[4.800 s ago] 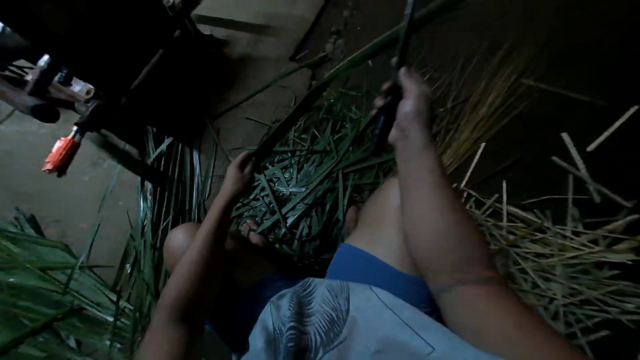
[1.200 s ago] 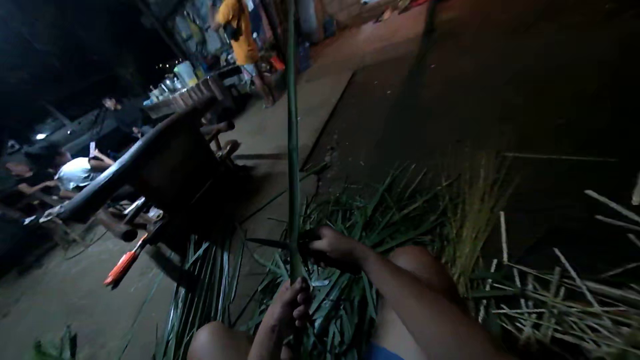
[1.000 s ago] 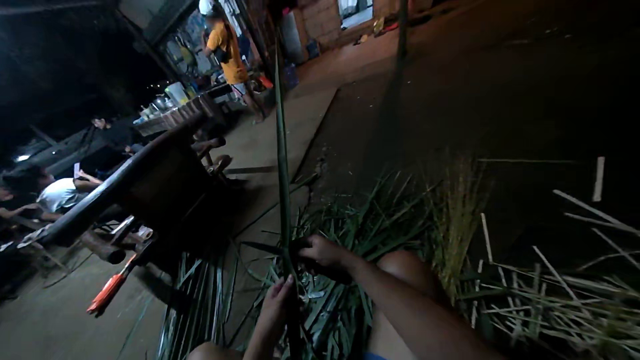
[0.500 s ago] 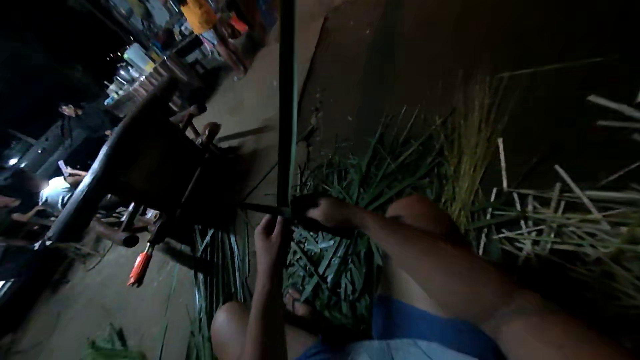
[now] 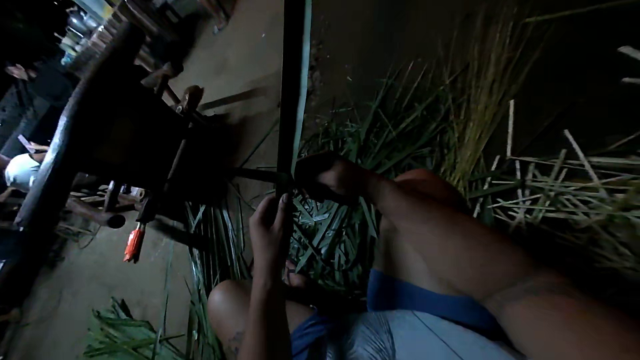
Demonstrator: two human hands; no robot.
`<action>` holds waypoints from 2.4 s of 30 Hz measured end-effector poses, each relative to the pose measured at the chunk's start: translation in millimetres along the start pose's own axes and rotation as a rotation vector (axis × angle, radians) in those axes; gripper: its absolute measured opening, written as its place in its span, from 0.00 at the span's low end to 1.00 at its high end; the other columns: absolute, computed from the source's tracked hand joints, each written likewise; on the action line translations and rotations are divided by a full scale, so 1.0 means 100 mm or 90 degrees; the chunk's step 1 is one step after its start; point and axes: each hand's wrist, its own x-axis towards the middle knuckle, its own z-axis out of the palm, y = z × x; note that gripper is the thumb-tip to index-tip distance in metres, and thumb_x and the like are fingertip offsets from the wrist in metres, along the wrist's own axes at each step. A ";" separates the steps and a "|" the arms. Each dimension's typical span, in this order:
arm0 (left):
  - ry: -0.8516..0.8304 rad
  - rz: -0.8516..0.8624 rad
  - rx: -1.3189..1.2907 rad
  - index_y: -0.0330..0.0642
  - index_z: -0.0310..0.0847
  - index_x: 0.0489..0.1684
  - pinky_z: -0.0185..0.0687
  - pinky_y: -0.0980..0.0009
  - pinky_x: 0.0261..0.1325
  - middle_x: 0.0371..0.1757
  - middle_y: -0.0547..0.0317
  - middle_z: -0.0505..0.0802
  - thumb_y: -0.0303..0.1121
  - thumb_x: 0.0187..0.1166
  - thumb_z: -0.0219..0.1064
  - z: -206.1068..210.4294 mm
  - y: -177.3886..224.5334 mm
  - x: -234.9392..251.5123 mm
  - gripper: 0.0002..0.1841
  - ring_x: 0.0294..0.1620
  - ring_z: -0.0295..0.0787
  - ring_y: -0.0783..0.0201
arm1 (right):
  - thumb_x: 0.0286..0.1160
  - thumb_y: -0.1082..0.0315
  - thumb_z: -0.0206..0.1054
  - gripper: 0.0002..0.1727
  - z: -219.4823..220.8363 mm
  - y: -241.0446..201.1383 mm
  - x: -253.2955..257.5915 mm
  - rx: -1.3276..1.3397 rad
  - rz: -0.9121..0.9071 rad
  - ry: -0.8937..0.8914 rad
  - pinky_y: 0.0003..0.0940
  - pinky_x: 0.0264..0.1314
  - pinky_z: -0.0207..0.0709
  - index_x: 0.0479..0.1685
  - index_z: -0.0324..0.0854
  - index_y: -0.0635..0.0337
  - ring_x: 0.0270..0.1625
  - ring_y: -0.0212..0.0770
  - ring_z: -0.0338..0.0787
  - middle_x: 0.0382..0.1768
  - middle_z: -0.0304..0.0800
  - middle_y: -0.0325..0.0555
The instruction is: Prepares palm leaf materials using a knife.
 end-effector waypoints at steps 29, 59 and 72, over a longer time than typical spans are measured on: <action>-0.038 -0.057 0.071 0.39 0.87 0.51 0.79 0.78 0.25 0.28 0.64 0.89 0.36 0.88 0.64 -0.20 -0.16 -0.56 0.11 0.22 0.81 0.74 | 0.88 0.68 0.47 0.15 -0.03 0.04 0.04 0.126 0.032 0.090 0.27 0.20 0.81 0.49 0.82 0.59 0.16 0.33 0.81 0.19 0.80 0.41; -0.081 -0.155 0.020 0.40 0.89 0.50 0.80 0.74 0.24 0.29 0.59 0.89 0.37 0.88 0.63 -0.52 -0.33 -1.03 0.12 0.22 0.81 0.69 | 0.85 0.68 0.46 0.16 0.02 0.05 0.05 0.099 0.048 0.153 0.28 0.20 0.80 0.45 0.82 0.58 0.16 0.33 0.80 0.18 0.80 0.40; -0.086 -0.168 0.023 0.39 0.89 0.47 0.77 0.79 0.20 0.27 0.63 0.89 0.35 0.88 0.63 -0.69 -0.32 -1.20 0.10 0.18 0.78 0.73 | 0.87 0.67 0.46 0.16 -0.04 0.11 0.07 0.140 0.042 0.141 0.29 0.20 0.79 0.48 0.82 0.57 0.16 0.33 0.79 0.18 0.78 0.39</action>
